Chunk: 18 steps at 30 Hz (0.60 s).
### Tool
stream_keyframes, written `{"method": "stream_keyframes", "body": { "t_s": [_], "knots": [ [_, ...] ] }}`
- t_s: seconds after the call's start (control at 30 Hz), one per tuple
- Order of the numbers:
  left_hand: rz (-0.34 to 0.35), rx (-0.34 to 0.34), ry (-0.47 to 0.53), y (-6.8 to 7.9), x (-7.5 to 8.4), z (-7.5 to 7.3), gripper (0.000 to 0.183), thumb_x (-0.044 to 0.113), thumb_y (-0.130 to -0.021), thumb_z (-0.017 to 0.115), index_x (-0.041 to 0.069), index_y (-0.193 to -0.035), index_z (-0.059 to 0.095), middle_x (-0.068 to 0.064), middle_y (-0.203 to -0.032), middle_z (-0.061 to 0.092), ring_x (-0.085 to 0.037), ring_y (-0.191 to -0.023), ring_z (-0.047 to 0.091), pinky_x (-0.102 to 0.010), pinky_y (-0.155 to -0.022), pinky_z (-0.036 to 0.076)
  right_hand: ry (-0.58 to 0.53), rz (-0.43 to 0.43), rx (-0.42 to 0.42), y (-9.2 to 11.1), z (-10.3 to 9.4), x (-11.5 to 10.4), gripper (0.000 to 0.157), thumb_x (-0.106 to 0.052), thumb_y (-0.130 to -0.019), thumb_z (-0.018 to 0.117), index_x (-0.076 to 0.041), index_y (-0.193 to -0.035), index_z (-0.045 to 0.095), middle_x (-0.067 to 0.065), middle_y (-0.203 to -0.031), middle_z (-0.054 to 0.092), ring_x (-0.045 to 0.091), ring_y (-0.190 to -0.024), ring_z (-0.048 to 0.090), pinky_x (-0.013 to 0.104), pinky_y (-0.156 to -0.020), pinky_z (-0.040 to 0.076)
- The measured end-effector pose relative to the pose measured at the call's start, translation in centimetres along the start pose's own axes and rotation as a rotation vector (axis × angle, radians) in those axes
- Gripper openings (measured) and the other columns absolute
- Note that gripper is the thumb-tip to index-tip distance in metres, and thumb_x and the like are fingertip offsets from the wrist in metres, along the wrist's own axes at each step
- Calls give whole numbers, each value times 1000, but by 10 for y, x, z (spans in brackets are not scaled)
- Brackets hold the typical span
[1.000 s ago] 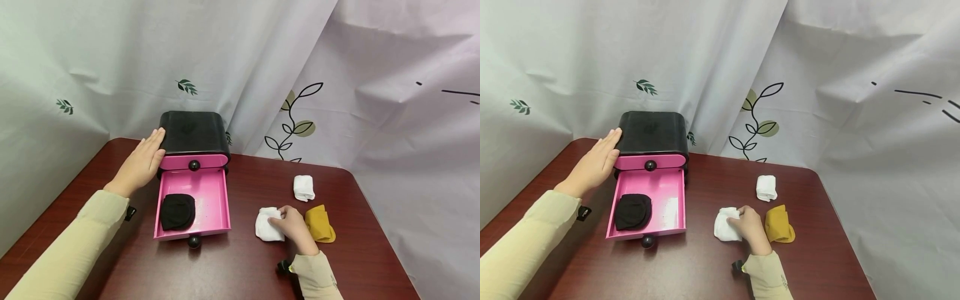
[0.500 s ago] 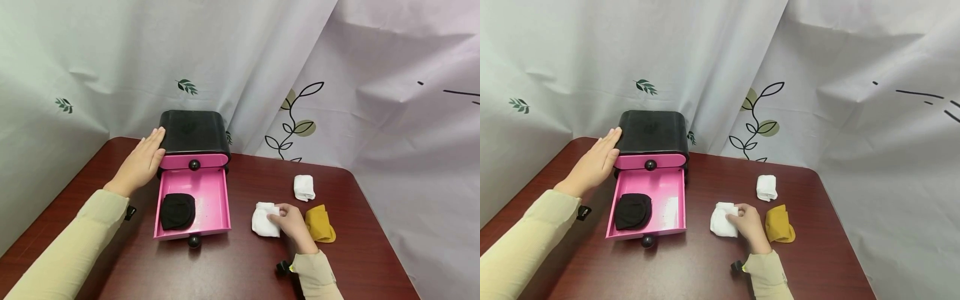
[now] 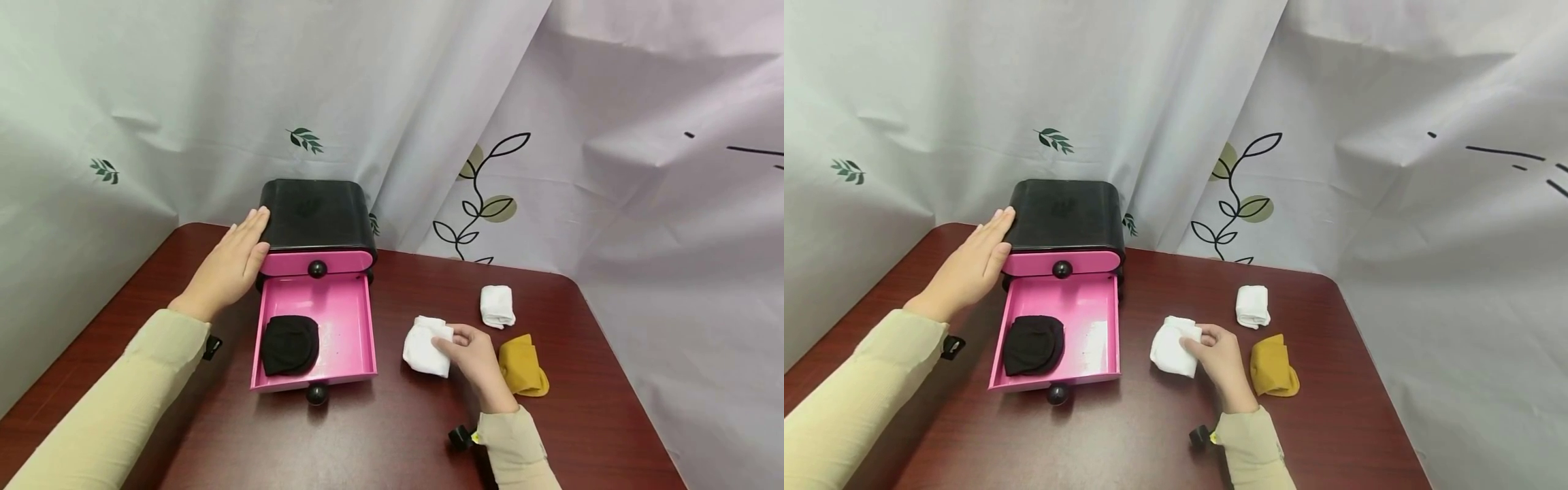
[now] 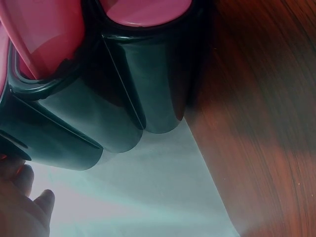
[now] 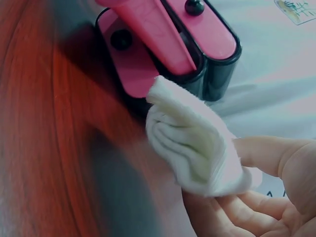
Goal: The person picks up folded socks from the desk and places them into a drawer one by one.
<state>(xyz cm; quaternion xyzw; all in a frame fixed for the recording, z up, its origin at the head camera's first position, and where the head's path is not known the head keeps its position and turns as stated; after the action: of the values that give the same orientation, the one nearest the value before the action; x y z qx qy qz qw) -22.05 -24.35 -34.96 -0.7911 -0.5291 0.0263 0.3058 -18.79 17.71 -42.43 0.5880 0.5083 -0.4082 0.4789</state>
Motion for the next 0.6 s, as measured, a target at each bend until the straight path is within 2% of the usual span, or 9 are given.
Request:
{"method": "stream_keyframes", "body": {
  "t_s": [0.3,0.47,0.6],
  "knots": [
    [11,6,1,-1,-1,1,55,31,-102,32,8,-150,19,-8,-155,20,-21,-142,14,-42,-115,9,-92,-21,-12,2,10,-14,32,-5,-75,76,4,-104,64,10,-80,69,14,-67,64,25,-61,53],
    [10,8,0,-1,-2,2,56,32,-102,33,7,-150,19,-9,-154,21,-22,-142,14,-41,-115,9,-163,-29,-39,4,19,-26,32,-6,-75,77,0,-104,65,10,-82,70,17,-68,65,33,-65,55],
    [9,7,-3,-1,-2,1,56,32,-102,34,6,-150,20,-10,-154,21,-23,-142,15,-41,-115,9,-190,-59,-83,5,29,-38,34,-7,-76,77,2,-107,65,11,-84,70,17,-69,65,33,-65,55]
  ]
}}
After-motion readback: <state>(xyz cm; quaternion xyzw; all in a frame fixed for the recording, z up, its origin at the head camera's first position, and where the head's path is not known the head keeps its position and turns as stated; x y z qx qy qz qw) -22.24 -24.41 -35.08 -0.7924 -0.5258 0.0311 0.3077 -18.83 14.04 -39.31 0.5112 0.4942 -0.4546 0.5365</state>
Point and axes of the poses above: each hand's wrist, its own y-axis away from the middle knuckle, its own z-axis out of the palm, x = y × z, the point moved 1 cm from there along -y, towards the middle knuckle
